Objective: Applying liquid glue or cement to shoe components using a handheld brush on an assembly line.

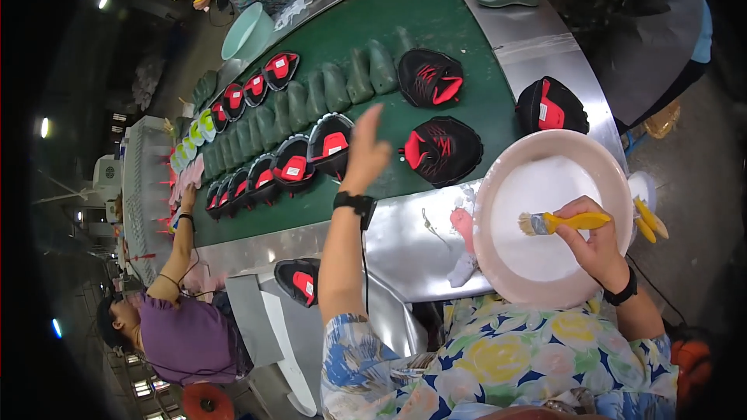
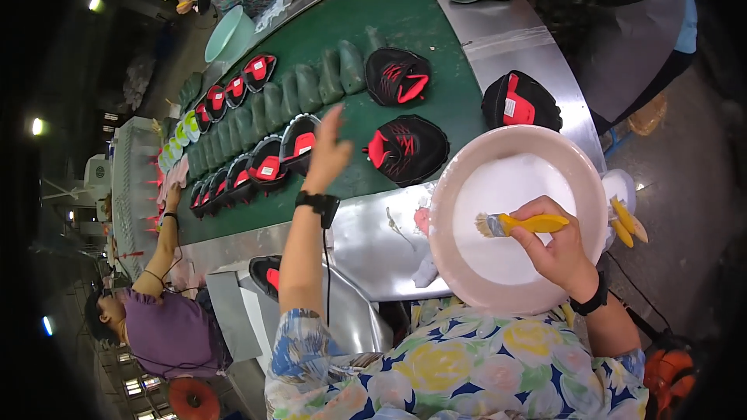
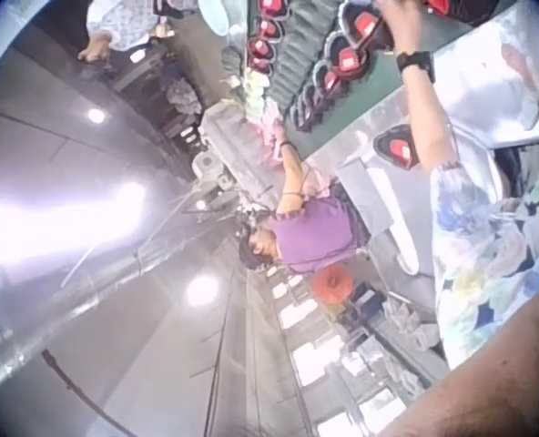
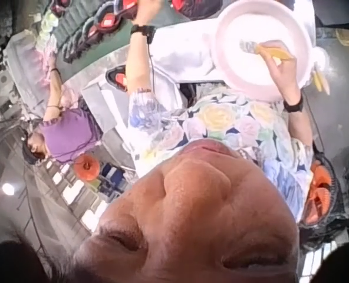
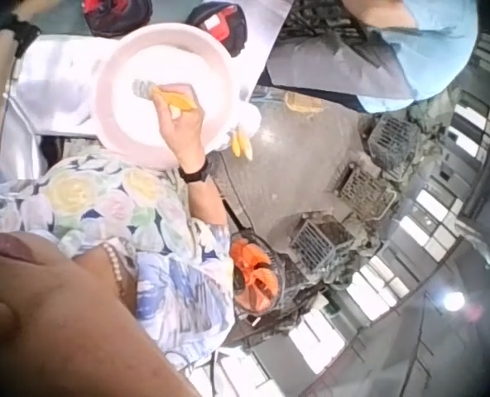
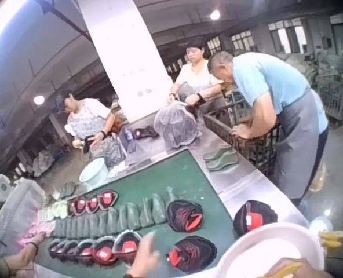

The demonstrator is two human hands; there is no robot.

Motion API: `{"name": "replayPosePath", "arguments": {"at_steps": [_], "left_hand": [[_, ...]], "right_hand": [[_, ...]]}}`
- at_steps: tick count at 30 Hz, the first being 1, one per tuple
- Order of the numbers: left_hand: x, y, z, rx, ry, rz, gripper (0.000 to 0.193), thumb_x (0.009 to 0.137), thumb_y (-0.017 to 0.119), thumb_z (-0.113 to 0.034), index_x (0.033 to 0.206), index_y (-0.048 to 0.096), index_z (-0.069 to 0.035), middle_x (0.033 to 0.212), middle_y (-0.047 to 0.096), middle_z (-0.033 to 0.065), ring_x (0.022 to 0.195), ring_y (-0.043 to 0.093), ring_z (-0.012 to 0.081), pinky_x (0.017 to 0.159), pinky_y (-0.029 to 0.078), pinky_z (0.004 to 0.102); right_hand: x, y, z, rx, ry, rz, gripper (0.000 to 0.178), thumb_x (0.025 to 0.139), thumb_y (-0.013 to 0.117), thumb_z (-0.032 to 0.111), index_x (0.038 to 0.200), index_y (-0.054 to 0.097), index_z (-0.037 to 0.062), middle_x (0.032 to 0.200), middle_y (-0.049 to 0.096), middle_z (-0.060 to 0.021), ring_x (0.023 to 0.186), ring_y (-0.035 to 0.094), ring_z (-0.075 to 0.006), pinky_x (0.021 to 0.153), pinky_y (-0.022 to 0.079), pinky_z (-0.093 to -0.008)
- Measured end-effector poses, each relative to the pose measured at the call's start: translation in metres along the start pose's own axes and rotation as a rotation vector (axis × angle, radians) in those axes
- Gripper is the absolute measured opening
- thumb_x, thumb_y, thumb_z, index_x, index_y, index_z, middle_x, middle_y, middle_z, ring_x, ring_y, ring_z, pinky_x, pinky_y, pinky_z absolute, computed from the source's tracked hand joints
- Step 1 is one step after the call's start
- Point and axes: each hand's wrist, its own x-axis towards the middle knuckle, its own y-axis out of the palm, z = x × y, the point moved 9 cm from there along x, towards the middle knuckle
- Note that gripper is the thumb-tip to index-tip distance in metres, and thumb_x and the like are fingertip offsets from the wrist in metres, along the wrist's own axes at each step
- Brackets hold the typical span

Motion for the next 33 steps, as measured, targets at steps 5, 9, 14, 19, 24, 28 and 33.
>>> {"name": "replayPosePath", "arguments": {"at_steps": [5, 9, 14, 19, 24, 28, 33], "left_hand": [[0.031, 0.103, -0.066, 0.503, 0.287, 0.586, 0.077, 0.069, 0.071, -0.002, 0.141, 0.051, -0.022, 0.157, 0.028, 0.0171, 0.124, 0.054, 0.0372, 0.102, 0.049, 0.0461], [0.052, 0.135, -0.015, 0.561, 0.098, 0.549, 0.037, 0.079, 0.065, -0.004, 0.115, 0.066, -0.008, 0.138, 0.045, 0.0188, 0.1, 0.066, 0.0399, 0.089, 0.055, 0.0459], [0.025, 0.074, -0.045, 0.478, 0.186, 0.348, 0.034, 0.072, 0.064, 0.004, 0.106, 0.067, -0.001, 0.108, 0.055, 0.0186, 0.1, 0.062, 0.0397, 0.085, 0.053, 0.0447], [-0.077, -0.064, -0.133, 0.472, 0.186, 0.257, 0.061, 0.063, 0.06, 0.013, 0.122, 0.06, -0.002, 0.109, 0.06, 0.0175, 0.103, 0.06, 0.0399, 0.088, 0.05, 0.0434], [-0.237, -0.116, -0.128, 0.668, 0.023, 0.544, 0.049, 0.079, 0.059, -0.003, 0.128, 0.06, -0.007, 0.11, 0.061, 0.0155, 0.099, 0.061, 0.0346, 0.084, 0.05, 0.0425], [-0.369, -0.109, -0.059, 0.872, -0.037, 0.941, 0.065, 0.078, 0.062, -0.005, 0.142, 0.05, -0.016, 0.111, 0.061, 0.013, 0.096, 0.06, 0.0316, 0.079, 0.052, 0.0409], [-0.287, -0.092, -0.019, 0.756, -0.219, 0.77, 0.03, 0.089, 0.059, -0.015, 0.117, 0.066, -0.009, 0.085, 0.067, 0.0184, 0.083, 0.067, 0.037, 0.069, 0.054, 0.0491]], "right_hand": [[0.002, -0.003, 0.011, -0.032, -0.084, -0.005, 0.018, 0.084, 0.072, 0.0, 0.099, 0.062, 0.0015, 0.093, 0.066, -0.0111, 0.084, 0.066, -0.0211, 0.076, 0.051, -0.0298], [0.0, 0.001, 0.019, -0.013, -0.125, -0.006, 0.02, 0.084, 0.073, -0.001, 0.1, 0.061, 0.0021, 0.093, 0.066, -0.0115, 0.083, 0.066, -0.0219, 0.075, 0.052, -0.0305], [0.004, -0.014, 0.022, -0.006, -0.194, -0.016, 0.019, 0.083, 0.073, -0.001, 0.099, 0.062, 0.0017, 0.092, 0.066, -0.0121, 0.084, 0.067, -0.0226, 0.075, 0.052, -0.0305], [0.011, -0.02, 0.01, 0.042, -0.195, 0.014, 0.017, 0.084, 0.072, 0.0, 0.097, 0.062, 0.0011, 0.092, 0.066, -0.0116, 0.084, 0.068, -0.0231, 0.075, 0.052, -0.0302], [0.013, -0.014, 0.016, 0.095, -0.224, 0.077, 0.015, 0.085, 0.071, 0.002, 0.098, 0.062, 0.0018, 0.092, 0.067, -0.011, 0.085, 0.067, -0.0208, 0.077, 0.051, -0.0295], [0.006, -0.009, 0.023, 0.111, -0.275, 0.113, 0.016, 0.085, 0.071, 0.003, 0.098, 0.062, 0.0029, 0.091, 0.067, -0.0111, 0.084, 0.067, -0.0207, 0.077, 0.051, -0.0298], [0.003, -0.013, 0.004, -0.007, -0.146, 0.156, 0.014, 0.086, 0.071, 0.004, 0.097, 0.061, 0.0026, 0.09, 0.067, -0.0123, 0.084, 0.067, -0.0216, 0.078, 0.05, -0.0302]]}}
